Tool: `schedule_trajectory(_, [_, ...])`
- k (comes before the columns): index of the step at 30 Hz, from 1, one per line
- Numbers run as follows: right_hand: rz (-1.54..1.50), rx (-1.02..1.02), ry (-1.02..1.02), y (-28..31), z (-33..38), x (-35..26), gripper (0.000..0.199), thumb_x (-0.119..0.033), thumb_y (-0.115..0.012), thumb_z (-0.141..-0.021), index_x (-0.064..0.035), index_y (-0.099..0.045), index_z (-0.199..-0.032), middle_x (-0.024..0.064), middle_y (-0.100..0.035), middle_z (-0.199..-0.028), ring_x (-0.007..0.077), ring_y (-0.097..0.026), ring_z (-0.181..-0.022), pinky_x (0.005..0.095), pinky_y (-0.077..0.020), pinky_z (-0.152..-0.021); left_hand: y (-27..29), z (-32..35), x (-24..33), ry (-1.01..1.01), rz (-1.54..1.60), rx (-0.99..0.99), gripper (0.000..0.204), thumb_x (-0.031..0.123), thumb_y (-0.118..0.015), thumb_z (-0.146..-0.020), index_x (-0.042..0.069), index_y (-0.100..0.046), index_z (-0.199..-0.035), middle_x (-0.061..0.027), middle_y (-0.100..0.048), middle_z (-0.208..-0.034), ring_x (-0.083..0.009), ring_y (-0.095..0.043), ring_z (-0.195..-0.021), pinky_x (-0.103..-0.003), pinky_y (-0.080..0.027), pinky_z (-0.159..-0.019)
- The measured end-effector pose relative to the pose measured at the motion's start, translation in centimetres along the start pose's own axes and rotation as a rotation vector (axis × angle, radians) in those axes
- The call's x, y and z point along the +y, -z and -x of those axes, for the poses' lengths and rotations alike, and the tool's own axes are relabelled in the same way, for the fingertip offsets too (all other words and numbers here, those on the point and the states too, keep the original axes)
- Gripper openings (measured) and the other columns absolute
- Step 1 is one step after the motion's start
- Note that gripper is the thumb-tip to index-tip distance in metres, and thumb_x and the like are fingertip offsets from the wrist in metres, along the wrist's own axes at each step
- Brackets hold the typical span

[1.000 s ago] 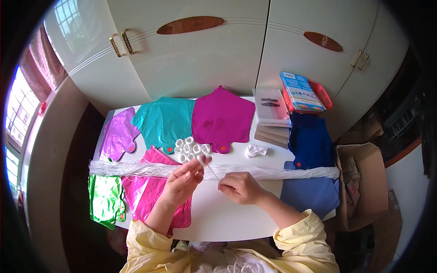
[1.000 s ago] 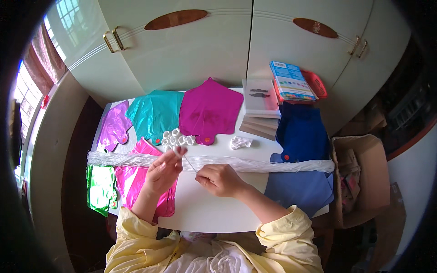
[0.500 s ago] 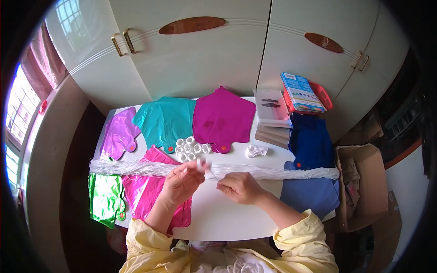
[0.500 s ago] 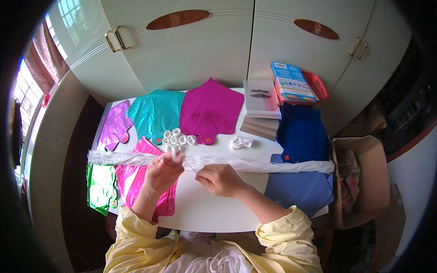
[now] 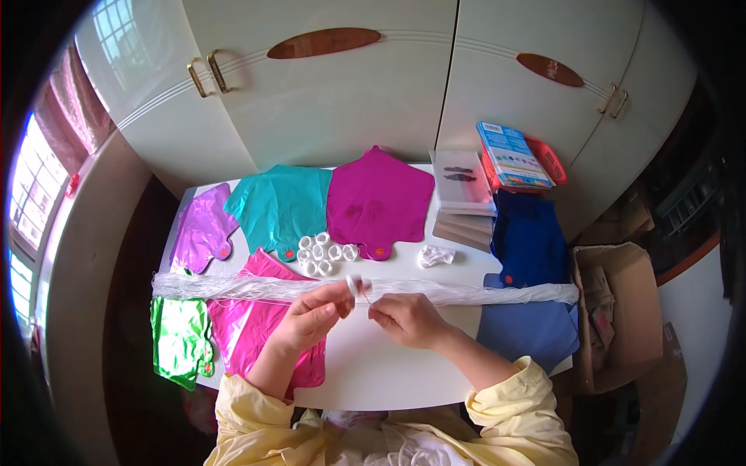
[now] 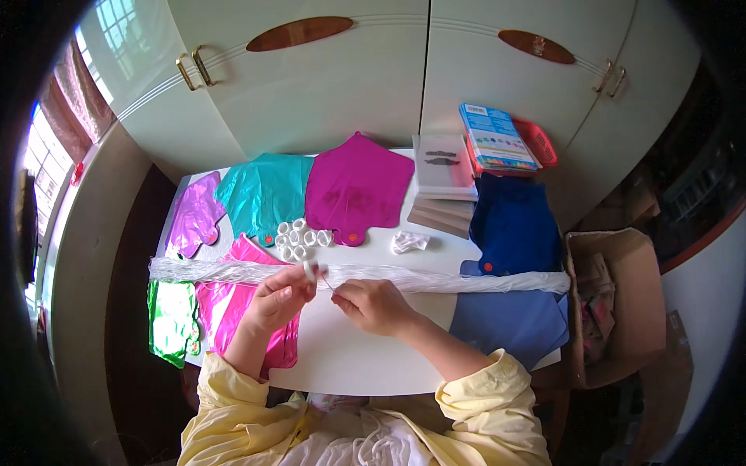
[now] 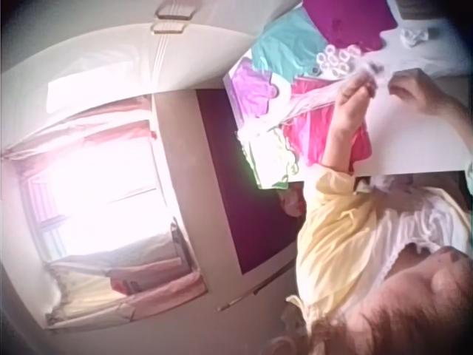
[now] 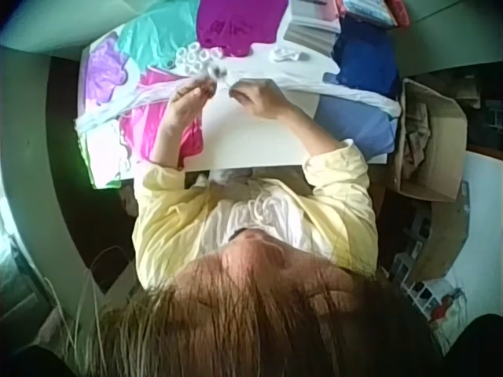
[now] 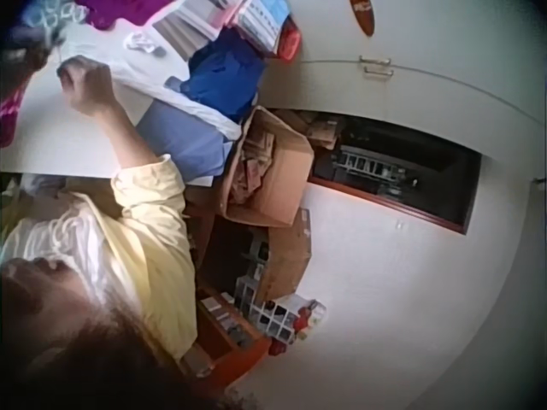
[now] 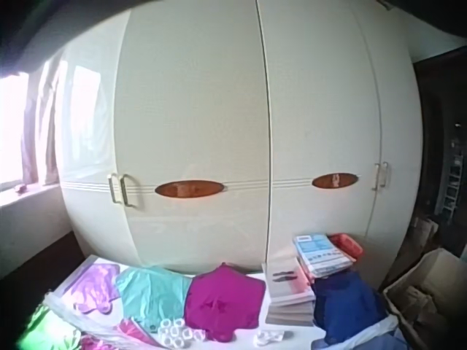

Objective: Assembling small white plastic rings onto a white plastic strap on a workstation.

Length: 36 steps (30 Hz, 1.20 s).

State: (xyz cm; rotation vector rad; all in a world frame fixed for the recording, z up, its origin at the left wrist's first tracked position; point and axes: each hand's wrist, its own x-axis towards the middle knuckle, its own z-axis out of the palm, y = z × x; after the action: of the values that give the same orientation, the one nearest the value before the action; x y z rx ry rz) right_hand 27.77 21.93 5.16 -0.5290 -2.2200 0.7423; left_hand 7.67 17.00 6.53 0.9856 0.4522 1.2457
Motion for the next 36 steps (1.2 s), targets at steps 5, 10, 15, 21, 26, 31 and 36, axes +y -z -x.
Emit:
schedule_trajectory(5, [-0.072,0.001,0.032,0.6,0.1,-0.3,0.004,-0.006,-0.060,-0.080,-0.0043,-0.059,-0.077,0.0080,-0.058,-0.066,0.0251,-0.058,-0.059,0.0340,-0.0445,-0.052,-0.7,-0.6,0.6,0.055,-1.235,-0.041,0.019,0.011,-0.052,-0.090,-0.003,-0.058,-0.102,-0.0061,-0.059,-0.087,-0.0147,-0.050,-0.092,-0.032,-0.043,-0.075])
schedule_trajectory(10, [-0.059,0.096,-0.017,0.1,0.0,0.2,0.005,-0.006,-0.061,-0.079,-0.0040,-0.059,-0.075,0.0074,-0.056,-0.064,0.0250,-0.056,-0.056,0.0335,-0.0432,-0.050,1.6,0.1,-0.4,0.116,-0.305,-0.109,0.021,0.010,-0.047,-0.093,-0.002,-0.059,-0.104,-0.0067,-0.061,-0.096,-0.0138,-0.051,-0.095,-0.029,-0.042,-0.079])
schedule_trajectory(15, [-0.038,0.017,0.084,0.1,0.1,0.1,0.005,-0.006,-0.060,-0.080,-0.0039,-0.058,-0.076,0.0074,-0.055,-0.062,0.0249,-0.055,-0.054,0.0333,-0.0427,-0.049,-0.6,-0.5,-0.1,-0.020,-0.732,0.002,0.030,0.004,-0.048,-0.090,0.001,-0.053,-0.120,-0.0065,-0.058,-0.112,-0.0134,-0.047,-0.098,-0.028,-0.039,-0.085])
schedule_trajectory(21, [-0.110,0.110,0.030,0.5,0.1,0.2,0.005,-0.007,-0.060,-0.080,-0.0037,-0.058,-0.076,0.0076,-0.055,-0.061,0.0236,-0.055,-0.053,0.0337,-0.0420,-0.049,0.9,0.2,-0.4,0.272,-0.436,-0.094,0.017,0.007,-0.047,-0.091,-0.002,-0.059,-0.098,-0.0104,-0.060,-0.094,-0.0146,-0.050,-0.081,-0.033,-0.040,-0.079])
schedule_trajectory(26, [-0.017,0.055,0.076,-0.1,-0.1,0.2,0.006,-0.007,-0.060,-0.080,-0.0033,-0.058,-0.076,0.0080,-0.056,-0.063,0.0242,-0.055,-0.053,0.0335,-0.0427,-0.049,0.2,0.0,-0.7,-0.030,-0.197,0.023,0.027,0.008,-0.046,-0.092,-0.003,-0.056,-0.114,-0.0085,-0.060,-0.106,-0.0124,-0.047,-0.079,-0.028,-0.038,-0.077])
schedule_trajectory(31, [-0.054,0.091,0.068,0.4,0.0,-0.2,0.005,-0.006,-0.062,-0.078,-0.0034,-0.058,-0.076,0.0081,-0.056,-0.064,0.0253,-0.056,-0.055,0.0339,-0.0427,-0.049,-0.2,-0.2,0.0,0.122,-1.025,-0.039,0.020,0.002,-0.054,-0.086,0.001,-0.060,-0.104,-0.0078,-0.060,-0.086,-0.0124,-0.052,-0.087,-0.025,-0.044,-0.073])
schedule_trajectory(36, [-0.033,0.139,-0.001,0.0,-0.1,0.0,0.006,-0.006,-0.062,-0.078,-0.0039,-0.058,-0.075,0.0083,-0.054,-0.061,0.0254,-0.055,-0.053,0.0341,-0.0418,-0.048,0.9,0.1,-0.4,0.076,-0.302,-0.110,0.019,0.005,-0.051,-0.089,-0.003,-0.059,-0.105,-0.0054,-0.063,-0.094,-0.0137,-0.053,-0.097,-0.029,-0.044,-0.080])
